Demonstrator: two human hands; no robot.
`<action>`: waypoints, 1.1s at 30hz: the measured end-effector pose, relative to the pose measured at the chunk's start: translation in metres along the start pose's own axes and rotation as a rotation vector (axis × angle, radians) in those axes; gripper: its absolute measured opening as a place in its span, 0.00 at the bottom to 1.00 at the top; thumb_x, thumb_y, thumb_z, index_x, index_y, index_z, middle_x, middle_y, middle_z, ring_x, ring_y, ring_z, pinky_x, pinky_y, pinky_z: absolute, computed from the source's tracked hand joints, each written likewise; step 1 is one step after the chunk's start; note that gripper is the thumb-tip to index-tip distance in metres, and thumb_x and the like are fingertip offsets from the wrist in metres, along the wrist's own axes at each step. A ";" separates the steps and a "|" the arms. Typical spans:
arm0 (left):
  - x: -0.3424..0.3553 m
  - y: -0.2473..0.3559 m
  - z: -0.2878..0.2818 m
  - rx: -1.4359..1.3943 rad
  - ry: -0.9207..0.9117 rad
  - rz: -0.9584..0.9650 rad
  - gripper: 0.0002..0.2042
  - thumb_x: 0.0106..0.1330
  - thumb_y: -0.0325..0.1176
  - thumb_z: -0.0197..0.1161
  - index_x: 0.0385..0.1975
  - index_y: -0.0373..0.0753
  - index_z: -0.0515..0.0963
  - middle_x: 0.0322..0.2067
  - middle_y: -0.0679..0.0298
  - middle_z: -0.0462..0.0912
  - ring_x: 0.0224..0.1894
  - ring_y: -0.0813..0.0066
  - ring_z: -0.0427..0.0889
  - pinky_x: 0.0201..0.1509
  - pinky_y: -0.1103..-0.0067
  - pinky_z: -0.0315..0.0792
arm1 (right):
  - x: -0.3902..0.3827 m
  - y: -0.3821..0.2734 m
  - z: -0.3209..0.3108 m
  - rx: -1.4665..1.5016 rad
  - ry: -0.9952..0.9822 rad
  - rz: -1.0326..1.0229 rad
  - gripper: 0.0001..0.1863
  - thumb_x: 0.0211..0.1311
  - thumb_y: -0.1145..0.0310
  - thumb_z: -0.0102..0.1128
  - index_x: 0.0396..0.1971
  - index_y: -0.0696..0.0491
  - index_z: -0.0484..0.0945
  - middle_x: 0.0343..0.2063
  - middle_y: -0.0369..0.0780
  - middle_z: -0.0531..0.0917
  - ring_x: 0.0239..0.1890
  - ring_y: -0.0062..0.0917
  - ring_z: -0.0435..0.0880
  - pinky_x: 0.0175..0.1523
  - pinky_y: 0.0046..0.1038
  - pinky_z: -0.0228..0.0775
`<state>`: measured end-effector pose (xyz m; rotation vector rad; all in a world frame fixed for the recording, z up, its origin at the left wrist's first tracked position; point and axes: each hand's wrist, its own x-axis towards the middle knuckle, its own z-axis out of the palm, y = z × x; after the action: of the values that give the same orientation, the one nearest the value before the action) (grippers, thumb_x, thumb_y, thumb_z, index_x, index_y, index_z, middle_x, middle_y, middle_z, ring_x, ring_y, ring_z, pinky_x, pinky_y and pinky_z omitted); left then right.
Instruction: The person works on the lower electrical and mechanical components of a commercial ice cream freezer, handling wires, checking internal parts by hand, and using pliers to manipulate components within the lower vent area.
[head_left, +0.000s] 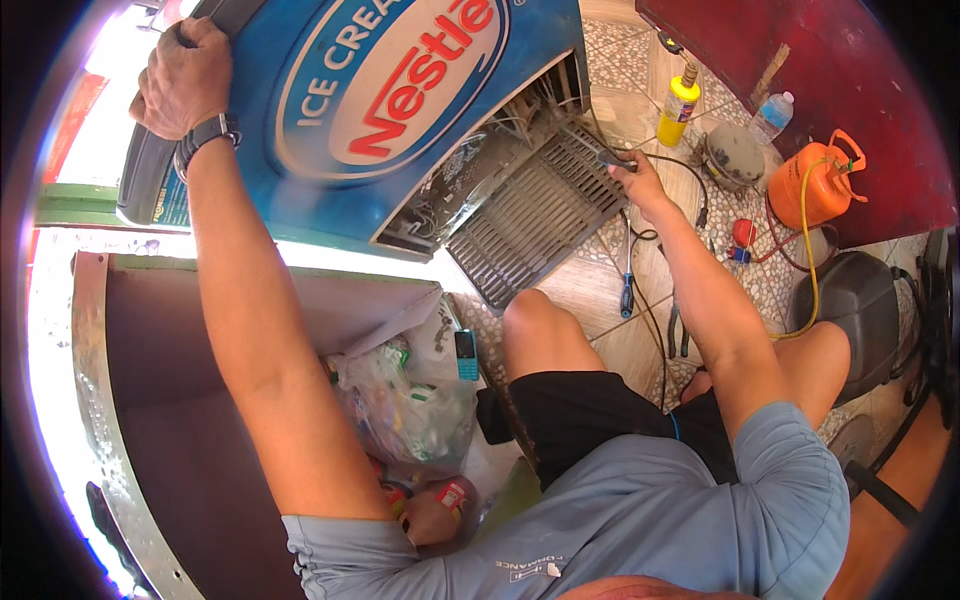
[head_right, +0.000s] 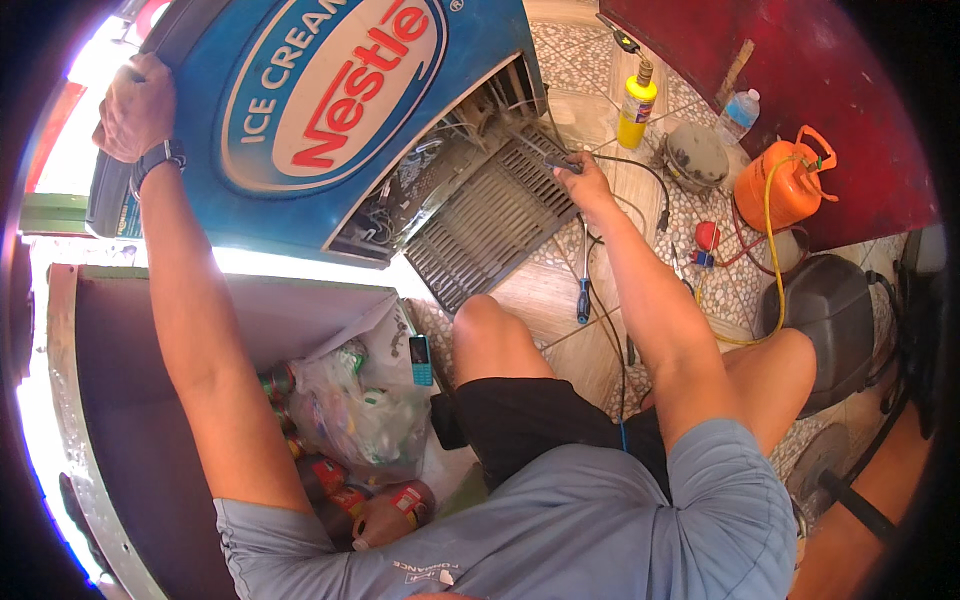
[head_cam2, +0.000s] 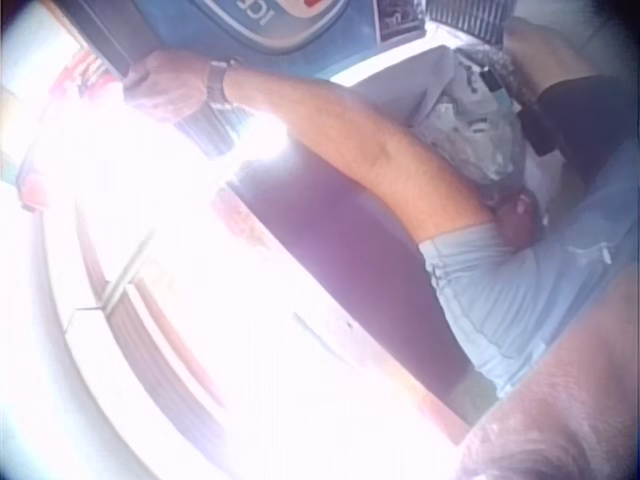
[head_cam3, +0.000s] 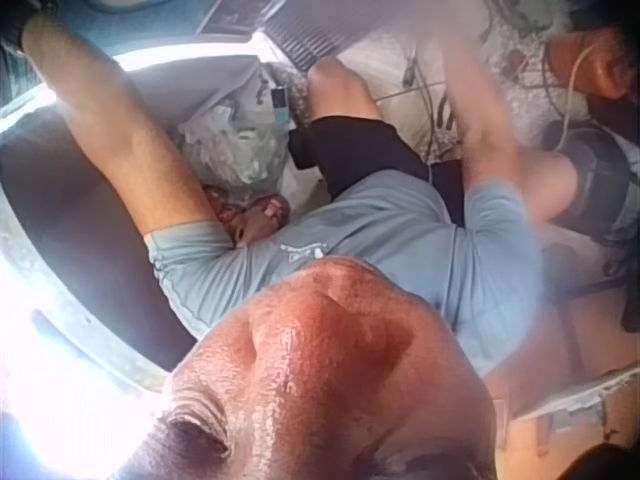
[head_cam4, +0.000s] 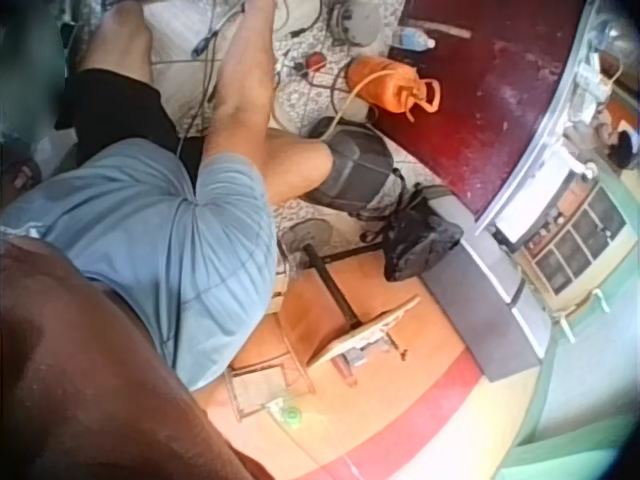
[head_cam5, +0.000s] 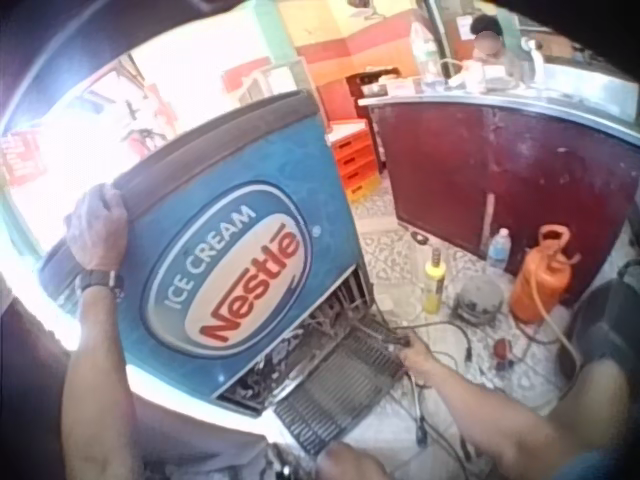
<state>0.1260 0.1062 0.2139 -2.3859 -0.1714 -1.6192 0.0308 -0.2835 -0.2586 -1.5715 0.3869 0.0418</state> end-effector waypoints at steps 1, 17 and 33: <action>0.000 0.002 0.003 -0.010 0.014 0.000 0.27 0.68 0.56 0.39 0.47 0.48 0.83 0.47 0.61 0.85 0.55 0.60 0.79 0.63 0.64 0.60 | -0.001 0.003 -0.003 -0.046 -0.017 -0.009 0.19 0.63 0.62 0.65 0.49 0.54 0.72 0.39 0.43 0.82 0.44 0.29 0.78 0.49 0.30 0.69; -0.015 -0.013 0.007 0.148 0.017 -0.056 0.18 0.65 0.50 0.50 0.38 0.47 0.84 0.37 0.64 0.87 0.47 0.65 0.83 0.55 0.64 0.66 | -0.109 0.074 -0.084 -0.488 -0.315 0.150 0.17 0.59 0.65 0.67 0.45 0.55 0.75 0.35 0.39 0.80 0.36 0.24 0.75 0.43 0.27 0.68; -0.005 0.011 -0.009 -0.147 0.148 -0.006 0.13 0.65 0.45 0.55 0.40 0.48 0.82 0.44 0.67 0.84 0.50 0.67 0.79 0.61 0.67 0.62 | -0.169 -0.067 -0.157 -1.354 -0.536 0.012 0.26 0.58 0.57 0.65 0.52 0.54 0.73 0.43 0.52 0.83 0.50 0.46 0.82 0.53 0.43 0.72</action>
<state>0.1191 0.0930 0.2109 -2.3583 -0.0320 -1.8627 -0.1434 -0.4004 -0.1421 -2.7598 -0.1389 0.8664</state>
